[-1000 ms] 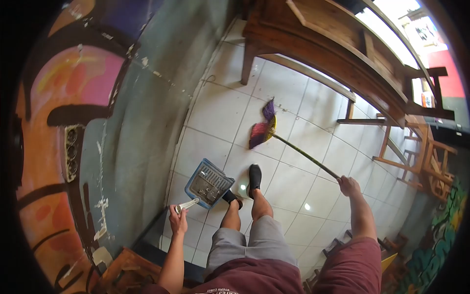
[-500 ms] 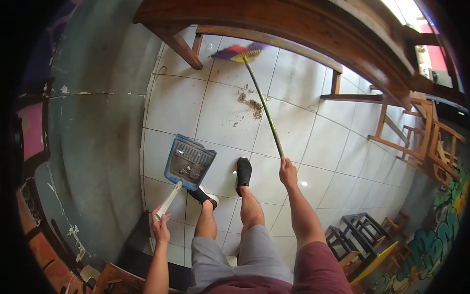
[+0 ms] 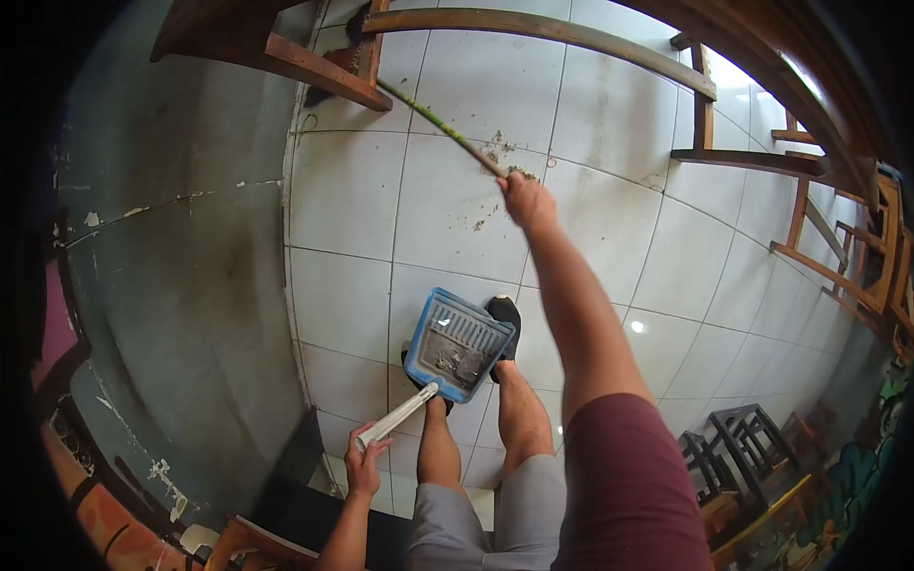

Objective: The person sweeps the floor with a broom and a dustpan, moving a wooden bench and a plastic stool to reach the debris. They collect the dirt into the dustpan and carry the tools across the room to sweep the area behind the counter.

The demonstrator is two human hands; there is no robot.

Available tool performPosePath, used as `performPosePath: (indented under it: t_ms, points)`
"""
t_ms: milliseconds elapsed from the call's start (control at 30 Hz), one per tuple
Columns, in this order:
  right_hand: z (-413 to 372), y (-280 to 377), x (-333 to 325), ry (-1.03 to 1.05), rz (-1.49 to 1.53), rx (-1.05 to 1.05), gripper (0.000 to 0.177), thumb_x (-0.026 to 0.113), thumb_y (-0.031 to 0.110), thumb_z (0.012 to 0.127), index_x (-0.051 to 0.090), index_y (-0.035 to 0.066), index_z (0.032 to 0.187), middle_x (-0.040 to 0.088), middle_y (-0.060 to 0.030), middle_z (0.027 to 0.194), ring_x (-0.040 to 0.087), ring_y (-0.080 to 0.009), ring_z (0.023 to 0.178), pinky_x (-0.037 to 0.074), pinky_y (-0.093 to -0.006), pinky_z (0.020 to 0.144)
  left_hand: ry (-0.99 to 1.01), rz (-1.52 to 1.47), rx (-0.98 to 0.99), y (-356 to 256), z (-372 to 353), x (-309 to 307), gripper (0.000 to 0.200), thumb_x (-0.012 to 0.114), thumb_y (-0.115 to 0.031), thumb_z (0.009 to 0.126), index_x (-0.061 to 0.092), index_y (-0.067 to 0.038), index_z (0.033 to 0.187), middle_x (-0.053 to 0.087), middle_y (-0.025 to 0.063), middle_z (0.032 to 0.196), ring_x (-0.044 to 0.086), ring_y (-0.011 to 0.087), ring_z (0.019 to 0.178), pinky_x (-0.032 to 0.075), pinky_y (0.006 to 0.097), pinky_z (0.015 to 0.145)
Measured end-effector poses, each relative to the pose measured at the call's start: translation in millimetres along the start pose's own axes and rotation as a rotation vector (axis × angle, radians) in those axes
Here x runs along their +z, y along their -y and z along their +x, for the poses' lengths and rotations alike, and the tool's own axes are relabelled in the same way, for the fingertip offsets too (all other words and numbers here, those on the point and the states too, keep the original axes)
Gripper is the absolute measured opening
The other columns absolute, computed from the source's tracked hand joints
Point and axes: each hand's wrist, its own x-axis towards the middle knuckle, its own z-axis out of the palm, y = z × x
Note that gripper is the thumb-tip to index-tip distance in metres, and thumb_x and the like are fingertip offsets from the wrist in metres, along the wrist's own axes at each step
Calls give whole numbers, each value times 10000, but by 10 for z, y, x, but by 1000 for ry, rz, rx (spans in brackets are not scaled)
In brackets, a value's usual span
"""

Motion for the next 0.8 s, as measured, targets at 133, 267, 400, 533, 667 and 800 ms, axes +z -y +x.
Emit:
performPosePath:
  t_ms: [133,267,400,533,667,800]
  points:
    - [-336,-760,-494,7,-146,7,381,347,441,867,496,90,854,584,-163,751,557,-340,735,429,-437,626,37,17,30,-24,-47,-8,311,401,-151,862,389,-6,1138,527,151,1034,587,224,869,458,330,775]
    - [-1571,-1901,-1092,77,-220,221,329,359,404,871,454,89,861,559,-212,728,529,-393,731,396,-481,623,5,51,94,-133,-93,-42,315,416,-139,855,388,-7,1140,524,153,1029,597,225,842,472,323,751]
    - [-2437,-2218,-1380,46,-129,269,305,379,365,877,435,72,816,522,-221,629,496,-428,624,370,-479,520,-2,23,189,-66,-2,-101,297,442,-63,828,411,11,1114,428,168,1155,597,246,822,479,304,714]
    - [-2436,-1962,-712,-68,237,331,273,397,282,884,519,37,880,495,-209,637,468,-346,574,378,-395,553,-44,54,272,-38,150,-68,326,429,-88,852,382,-3,1162,427,144,1164,582,242,866,455,286,742]
    - [-1292,-1323,348,-214,494,187,297,373,272,885,510,11,919,519,-230,761,503,-354,703,398,-381,641,-45,16,298,181,283,-3,356,419,-104,862,345,8,1192,373,146,1213,538,259,951,434,312,797]
    - [353,-298,377,-301,436,1,313,362,312,871,442,10,864,527,-275,757,508,-441,734,384,-483,658,-97,-4,271,366,340,77,357,418,-100,854,336,20,1180,365,185,1208,501,290,1003,438,351,836]
